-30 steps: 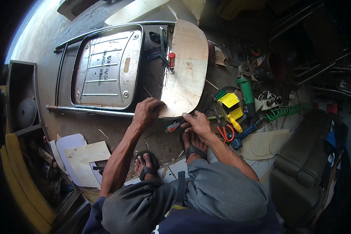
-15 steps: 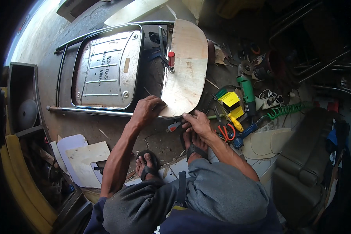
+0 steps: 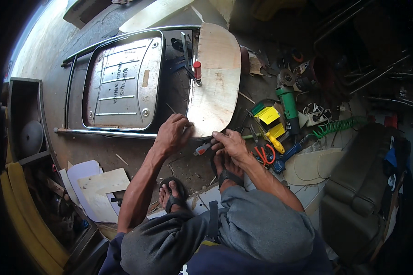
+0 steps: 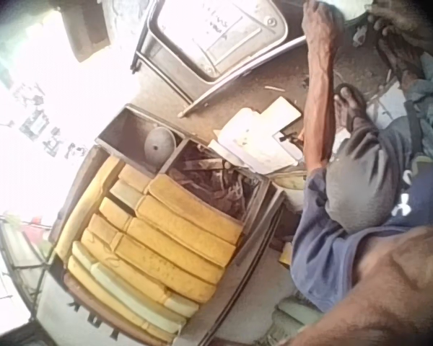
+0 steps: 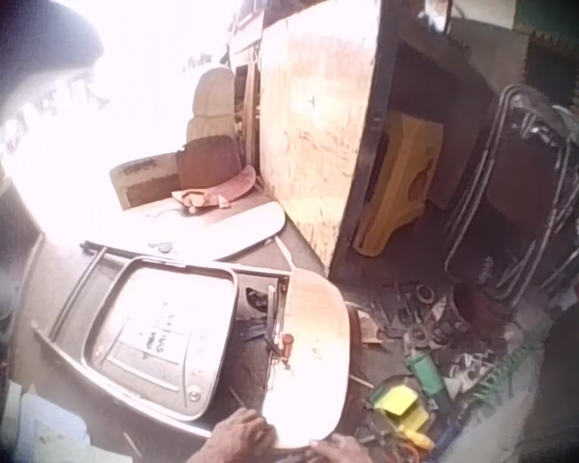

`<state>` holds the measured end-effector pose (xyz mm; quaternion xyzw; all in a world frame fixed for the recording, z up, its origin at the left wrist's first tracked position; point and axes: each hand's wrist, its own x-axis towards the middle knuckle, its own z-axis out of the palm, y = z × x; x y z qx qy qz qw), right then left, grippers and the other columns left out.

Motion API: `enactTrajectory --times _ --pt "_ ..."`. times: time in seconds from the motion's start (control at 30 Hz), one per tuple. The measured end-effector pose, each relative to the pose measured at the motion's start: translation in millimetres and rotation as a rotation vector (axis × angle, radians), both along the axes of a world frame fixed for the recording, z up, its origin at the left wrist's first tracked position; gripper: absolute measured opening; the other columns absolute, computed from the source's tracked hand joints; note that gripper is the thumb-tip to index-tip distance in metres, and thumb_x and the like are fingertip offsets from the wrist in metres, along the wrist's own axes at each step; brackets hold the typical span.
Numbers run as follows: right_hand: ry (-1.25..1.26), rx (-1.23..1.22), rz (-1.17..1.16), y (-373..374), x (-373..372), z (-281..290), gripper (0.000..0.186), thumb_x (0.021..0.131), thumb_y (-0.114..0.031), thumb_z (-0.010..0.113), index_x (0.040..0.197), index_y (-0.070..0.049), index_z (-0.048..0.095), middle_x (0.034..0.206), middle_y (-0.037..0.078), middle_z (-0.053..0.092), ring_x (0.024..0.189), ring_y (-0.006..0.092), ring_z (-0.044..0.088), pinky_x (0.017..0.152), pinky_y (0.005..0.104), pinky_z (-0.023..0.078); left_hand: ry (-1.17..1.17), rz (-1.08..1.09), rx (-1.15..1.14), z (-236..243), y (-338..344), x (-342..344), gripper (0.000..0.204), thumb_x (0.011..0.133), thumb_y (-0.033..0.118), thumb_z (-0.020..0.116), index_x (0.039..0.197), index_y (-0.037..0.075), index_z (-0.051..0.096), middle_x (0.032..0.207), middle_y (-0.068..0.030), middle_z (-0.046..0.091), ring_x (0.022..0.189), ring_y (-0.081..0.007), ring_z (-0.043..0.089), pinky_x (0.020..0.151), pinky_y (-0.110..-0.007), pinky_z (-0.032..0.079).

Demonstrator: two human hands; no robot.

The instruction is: The person repairs a folding chair by using a grinder on a wooden piece attached to the frame, then using a tool to tighten a screw on the chair's backrest before returning to work on the wooden piece.

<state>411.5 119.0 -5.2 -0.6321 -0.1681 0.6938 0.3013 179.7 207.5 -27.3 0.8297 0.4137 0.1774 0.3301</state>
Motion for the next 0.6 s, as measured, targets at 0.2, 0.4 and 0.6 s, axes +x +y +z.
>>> enactTrajectory --times 0.2,0.4,0.6 --pt "0.014 -0.005 -0.011 3.0 3.9 1.8 0.043 0.096 -0.033 0.073 0.114 0.003 0.059 0.100 0.013 0.067 0.082 0.0162 0.067 0.066 0.0277 0.055 0.092 -0.138 0.045 22.8 -12.4 -4.4 0.035 0.087 0.016 0.068 0.119 0.002 0.062 0.132 -0.0122 0.061 0.122 -0.0310 0.059 0.099 -0.040 0.052" --pt "0.037 -0.023 -0.012 2.0 0.2 2.1 0.044 0.096 -0.034 0.073 0.116 0.003 0.058 0.101 0.013 0.067 0.082 0.0166 0.067 0.066 0.0279 0.056 0.185 -0.157 0.259 -23.6 -27.5 -7.5 0.041 0.085 0.013 0.064 0.125 0.004 0.060 0.135 -0.0110 0.060 0.126 -0.0303 0.057 0.107 -0.047 0.048" --pt "-0.218 -0.036 -0.068 11.0 10.0 -6.2 0.065 0.096 -0.039 0.071 0.136 0.008 0.050 0.111 0.016 0.067 0.097 0.0202 0.067 0.069 0.0288 0.058 0.190 -0.040 0.402 -20.5 -36.0 -0.2 0.047 0.078 0.009 0.069 0.124 0.007 0.061 0.135 -0.0096 0.062 0.124 -0.0314 0.058 0.108 -0.049 0.044"
